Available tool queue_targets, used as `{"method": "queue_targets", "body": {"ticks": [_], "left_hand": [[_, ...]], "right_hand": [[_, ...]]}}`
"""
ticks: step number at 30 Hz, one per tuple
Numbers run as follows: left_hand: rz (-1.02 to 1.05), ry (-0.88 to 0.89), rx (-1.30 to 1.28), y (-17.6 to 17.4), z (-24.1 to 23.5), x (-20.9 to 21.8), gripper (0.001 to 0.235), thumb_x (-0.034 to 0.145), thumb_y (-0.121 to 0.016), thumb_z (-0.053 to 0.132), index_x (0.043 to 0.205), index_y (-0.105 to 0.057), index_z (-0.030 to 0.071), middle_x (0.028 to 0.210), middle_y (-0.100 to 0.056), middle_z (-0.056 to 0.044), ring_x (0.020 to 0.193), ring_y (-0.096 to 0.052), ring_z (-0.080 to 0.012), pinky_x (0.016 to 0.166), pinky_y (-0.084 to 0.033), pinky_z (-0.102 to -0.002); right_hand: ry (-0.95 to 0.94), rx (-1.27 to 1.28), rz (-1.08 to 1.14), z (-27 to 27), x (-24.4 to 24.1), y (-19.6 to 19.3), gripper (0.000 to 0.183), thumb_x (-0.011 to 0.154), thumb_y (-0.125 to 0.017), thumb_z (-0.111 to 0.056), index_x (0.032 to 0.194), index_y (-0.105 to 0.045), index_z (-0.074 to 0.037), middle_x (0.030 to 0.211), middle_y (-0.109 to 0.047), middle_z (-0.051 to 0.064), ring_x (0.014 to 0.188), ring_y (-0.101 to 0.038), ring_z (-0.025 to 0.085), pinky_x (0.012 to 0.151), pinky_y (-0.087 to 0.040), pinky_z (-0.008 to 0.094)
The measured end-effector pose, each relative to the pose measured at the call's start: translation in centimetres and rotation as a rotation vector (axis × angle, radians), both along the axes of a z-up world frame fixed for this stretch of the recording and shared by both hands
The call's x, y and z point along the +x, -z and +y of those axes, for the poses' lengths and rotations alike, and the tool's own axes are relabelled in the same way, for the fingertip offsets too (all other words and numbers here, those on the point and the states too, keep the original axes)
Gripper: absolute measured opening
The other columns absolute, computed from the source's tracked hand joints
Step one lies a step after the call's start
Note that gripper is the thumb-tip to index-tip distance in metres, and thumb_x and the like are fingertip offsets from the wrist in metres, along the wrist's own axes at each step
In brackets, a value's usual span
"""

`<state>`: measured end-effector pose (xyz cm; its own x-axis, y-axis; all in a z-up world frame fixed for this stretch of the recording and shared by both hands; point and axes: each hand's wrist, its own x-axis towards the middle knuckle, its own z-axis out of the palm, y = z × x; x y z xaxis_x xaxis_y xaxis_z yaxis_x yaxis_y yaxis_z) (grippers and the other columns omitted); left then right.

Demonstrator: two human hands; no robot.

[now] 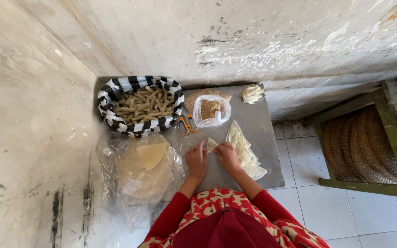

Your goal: The person folds triangular pieces of dough by hand on a metal table, placing a small amount of filling from a plastic bag onto the dough before folding it into a final shape and arranging the folded items in a row.

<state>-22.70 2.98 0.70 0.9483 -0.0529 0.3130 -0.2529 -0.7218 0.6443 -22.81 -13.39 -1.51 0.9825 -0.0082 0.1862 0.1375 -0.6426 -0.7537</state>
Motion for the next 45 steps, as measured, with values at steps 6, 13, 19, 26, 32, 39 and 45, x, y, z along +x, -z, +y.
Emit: {"method": "queue_targets", "body": {"ticks": [6, 13, 19, 26, 32, 39, 45], "left_hand": [[0.293, -0.157, -0.173, 0.3, -0.3, 1.4, 0.051, 0.075, -0.083, 0.019, 0.116, -0.054, 0.012, 0.084, -0.073, 0.004, 0.097, -0.066, -0.0242, 0.090, -0.039, -0.046], [-0.012, -0.021, 0.102, 0.5, 0.3, 0.5, 0.016, 0.088, -0.076, 0.020, 0.099, -0.066, 0.015, 0.088, -0.073, 0.000, 0.088, -0.063, -0.0240, 0.083, -0.041, -0.044], [-0.225, 0.133, 0.167, -0.2, 1.8, -0.5, 0.019, 0.092, -0.069, 0.016, 0.110, -0.070, 0.010, 0.089, -0.073, -0.002, 0.087, -0.062, -0.0210, 0.080, -0.042, -0.040], [-0.029, 0.055, 0.043, 0.3, 0.6, 0.8, 0.027, 0.087, -0.074, 0.016, 0.111, -0.062, 0.012, 0.090, -0.074, 0.000, 0.090, -0.065, -0.0234, 0.082, -0.042, -0.042], [0.562, -0.061, 0.018, 3.1, 0.1, 0.3, 0.051, 0.078, -0.083, 0.026, 0.116, -0.051, 0.015, 0.089, -0.075, 0.001, 0.092, -0.070, -0.0241, 0.088, -0.045, -0.044], [0.372, -0.133, -0.096, 2.3, -0.3, -0.3, 0.063, 0.072, -0.084, 0.018, 0.124, -0.050, 0.013, 0.091, -0.069, -0.002, 0.096, -0.066, -0.0283, 0.085, -0.046, -0.047], [0.091, -0.139, -0.398, -0.1, -0.6, -0.7, 0.052, 0.088, -0.075, 0.013, 0.133, -0.051, 0.005, 0.098, -0.065, -0.009, 0.096, -0.064, -0.0293, 0.089, -0.048, -0.043]], "right_hand": [[0.101, 0.026, 0.190, -0.1, 1.7, -1.0, 0.029, 0.070, -0.087, -0.009, 0.090, -0.068, -0.001, 0.088, -0.065, 0.015, 0.086, -0.063, 0.033, 0.078, -0.051, 0.042], [-0.103, -0.053, -0.191, 0.3, -0.7, -1.4, 0.024, 0.082, -0.067, 0.007, 0.104, -0.070, -0.003, 0.108, -0.071, 0.011, 0.100, -0.068, 0.031, 0.085, -0.057, 0.040], [-0.133, -0.074, -0.233, 0.3, -1.1, -2.8, 0.017, 0.087, -0.073, -0.004, 0.104, -0.071, -0.003, 0.106, -0.069, 0.012, 0.099, -0.067, 0.032, 0.084, -0.056, 0.041], [-0.089, -0.071, -0.154, 0.0, 0.4, -0.8, 0.013, 0.087, -0.068, 0.000, 0.100, -0.071, -0.004, 0.101, -0.069, 0.012, 0.099, -0.062, 0.035, 0.089, -0.052, 0.043], [-0.037, -0.036, 0.197, -0.8, -0.9, 0.3, 0.015, 0.082, -0.076, -0.005, 0.096, -0.070, -0.005, 0.095, -0.067, 0.013, 0.094, -0.063, 0.033, 0.084, -0.051, 0.044], [-0.145, -0.251, 0.088, -0.1, -3.6, -0.5, 0.026, 0.092, -0.056, -0.001, 0.116, -0.064, -0.005, 0.117, -0.064, 0.013, 0.111, -0.061, 0.034, 0.091, -0.053, 0.042], [-0.190, -0.713, 0.010, 0.6, -3.6, -1.0, 0.057, 0.087, -0.057, -0.006, 0.144, -0.049, -0.005, 0.140, -0.052, 0.011, 0.129, -0.047, 0.033, 0.095, -0.048, 0.046]]}}
